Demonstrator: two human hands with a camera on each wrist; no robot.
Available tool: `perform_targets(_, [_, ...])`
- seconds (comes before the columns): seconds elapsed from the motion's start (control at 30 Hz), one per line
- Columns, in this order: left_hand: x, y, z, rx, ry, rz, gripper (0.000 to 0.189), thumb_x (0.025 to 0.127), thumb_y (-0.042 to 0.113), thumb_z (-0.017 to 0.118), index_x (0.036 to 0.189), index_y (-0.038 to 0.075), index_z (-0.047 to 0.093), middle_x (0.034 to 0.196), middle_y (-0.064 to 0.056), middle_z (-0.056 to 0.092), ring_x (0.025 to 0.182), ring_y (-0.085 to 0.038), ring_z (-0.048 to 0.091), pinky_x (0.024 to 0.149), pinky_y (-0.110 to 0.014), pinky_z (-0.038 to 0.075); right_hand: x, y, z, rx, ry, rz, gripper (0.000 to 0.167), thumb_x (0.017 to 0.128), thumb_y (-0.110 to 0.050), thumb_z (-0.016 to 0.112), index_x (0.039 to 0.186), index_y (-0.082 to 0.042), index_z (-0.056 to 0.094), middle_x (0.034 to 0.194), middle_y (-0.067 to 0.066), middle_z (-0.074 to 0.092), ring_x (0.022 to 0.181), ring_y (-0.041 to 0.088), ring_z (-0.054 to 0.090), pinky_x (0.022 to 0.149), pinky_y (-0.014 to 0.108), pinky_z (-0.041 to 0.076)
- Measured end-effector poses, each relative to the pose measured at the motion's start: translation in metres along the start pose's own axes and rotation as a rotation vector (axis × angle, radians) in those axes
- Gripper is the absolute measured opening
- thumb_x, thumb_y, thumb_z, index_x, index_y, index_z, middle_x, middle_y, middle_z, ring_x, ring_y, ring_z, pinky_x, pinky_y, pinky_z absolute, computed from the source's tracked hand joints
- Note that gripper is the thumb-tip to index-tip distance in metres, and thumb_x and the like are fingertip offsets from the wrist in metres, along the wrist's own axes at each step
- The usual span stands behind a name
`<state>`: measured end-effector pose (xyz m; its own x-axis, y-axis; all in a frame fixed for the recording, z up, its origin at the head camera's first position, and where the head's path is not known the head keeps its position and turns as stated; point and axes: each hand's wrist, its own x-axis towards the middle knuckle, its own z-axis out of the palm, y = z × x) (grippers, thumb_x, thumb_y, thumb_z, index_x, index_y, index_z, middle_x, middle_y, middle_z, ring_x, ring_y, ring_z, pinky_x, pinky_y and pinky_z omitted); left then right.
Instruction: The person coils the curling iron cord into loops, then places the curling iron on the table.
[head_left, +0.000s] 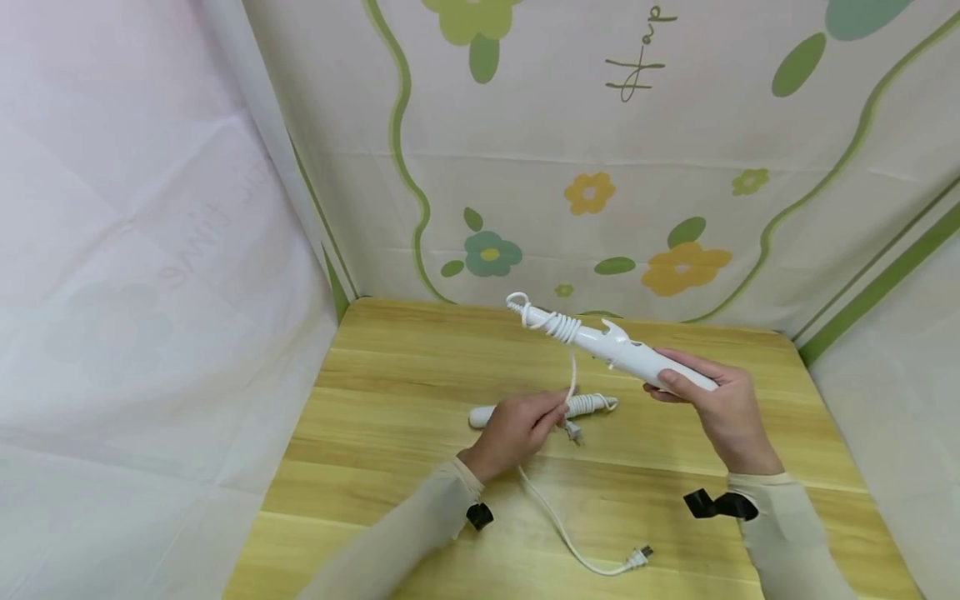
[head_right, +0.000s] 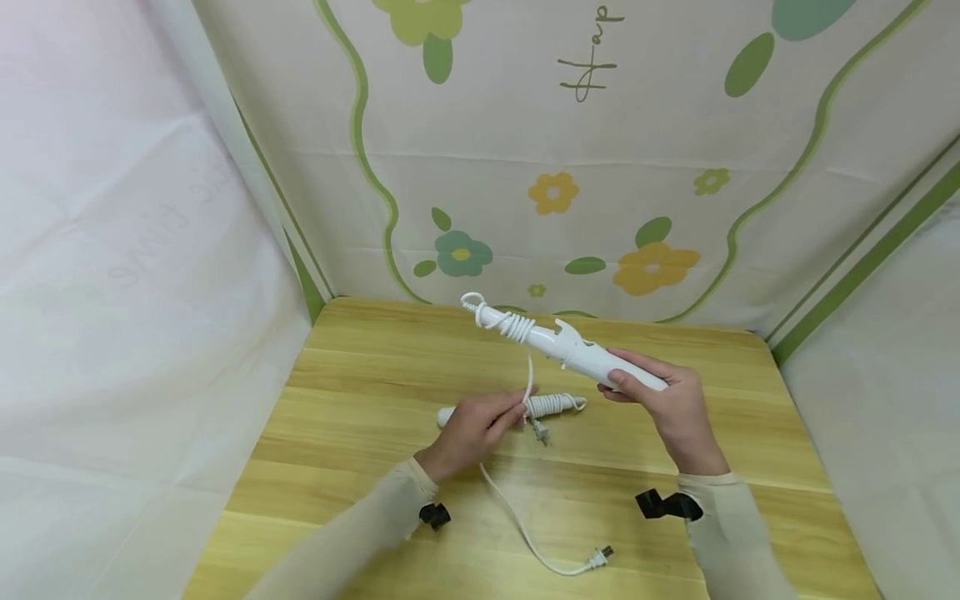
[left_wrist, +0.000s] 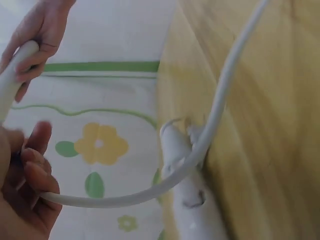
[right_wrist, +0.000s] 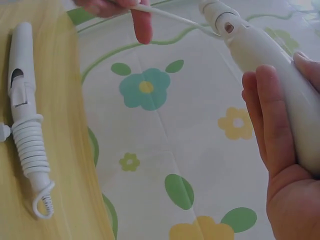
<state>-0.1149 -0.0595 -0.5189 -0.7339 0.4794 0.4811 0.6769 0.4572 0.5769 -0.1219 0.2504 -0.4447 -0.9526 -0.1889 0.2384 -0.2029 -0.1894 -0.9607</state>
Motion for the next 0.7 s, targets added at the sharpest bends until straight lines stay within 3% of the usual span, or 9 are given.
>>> perform_targets(0.1, [0.000, 0.000, -0.010, 0.170, -0.061, 0.169, 0.030, 0.111, 0.018, 0.066, 0.138, 0.010, 0.075, 0.091, 0.009, 0.078, 0.079, 0.001, 0.068, 0.078, -0.019, 0.059, 0.000, 0.004, 0.000, -0.040, 0.018, 0.024, 0.035, 0.101, 0.016, 0.066, 0.134, 0.024, 0.062, 0.127, 0.009, 0.080, 0.090, 0.025, 0.084, 0.081, 0.038, 0.066])
perform_targets(0.2, [0.000, -0.004, -0.024, 0.237, -0.083, 0.236, 0.022, 0.109, 0.017, 0.069, 0.128, 0.012, 0.078, 0.089, 0.011, 0.076, 0.078, 0.002, 0.066, 0.075, -0.020, 0.059, 0.000, 0.008, -0.002, -0.060, 0.032, 0.042, 0.036, 0.100, 0.014, 0.068, 0.134, 0.023, 0.063, 0.127, 0.008, 0.080, 0.090, 0.024, 0.084, 0.081, 0.038, 0.065])
perform_targets(0.37, [0.002, -0.012, -0.041, 0.291, -0.028, 0.232, 0.013, 0.108, 0.019, 0.071, 0.116, 0.015, 0.080, 0.092, 0.010, 0.079, 0.077, 0.002, 0.068, 0.071, -0.019, 0.058, 0.002, 0.011, -0.005, -0.086, 0.064, 0.055, 0.038, 0.099, 0.011, 0.072, 0.135, 0.021, 0.064, 0.127, 0.006, 0.081, 0.093, 0.022, 0.084, 0.083, 0.037, 0.065])
perform_targets(0.53, [0.010, -0.022, -0.045, 0.293, 0.012, 0.176, 0.018, 0.107, 0.018, 0.073, 0.122, 0.014, 0.082, 0.097, 0.007, 0.083, 0.080, -0.002, 0.074, 0.071, -0.021, 0.060, 0.008, 0.010, -0.006, -0.109, 0.103, 0.041, 0.040, 0.099, 0.008, 0.074, 0.137, 0.018, 0.065, 0.124, 0.004, 0.081, 0.091, 0.022, 0.084, 0.083, 0.035, 0.065])
perform_targets(0.7, [0.026, -0.036, -0.049, 0.330, -0.002, 0.118, 0.022, 0.106, 0.018, 0.074, 0.126, 0.014, 0.082, 0.098, 0.006, 0.082, 0.076, -0.004, 0.071, 0.067, -0.025, 0.059, 0.016, 0.003, -0.005, -0.094, 0.128, -0.003, 0.043, 0.098, 0.009, 0.075, 0.137, 0.019, 0.064, 0.123, 0.006, 0.082, 0.090, 0.021, 0.084, 0.083, 0.035, 0.064])
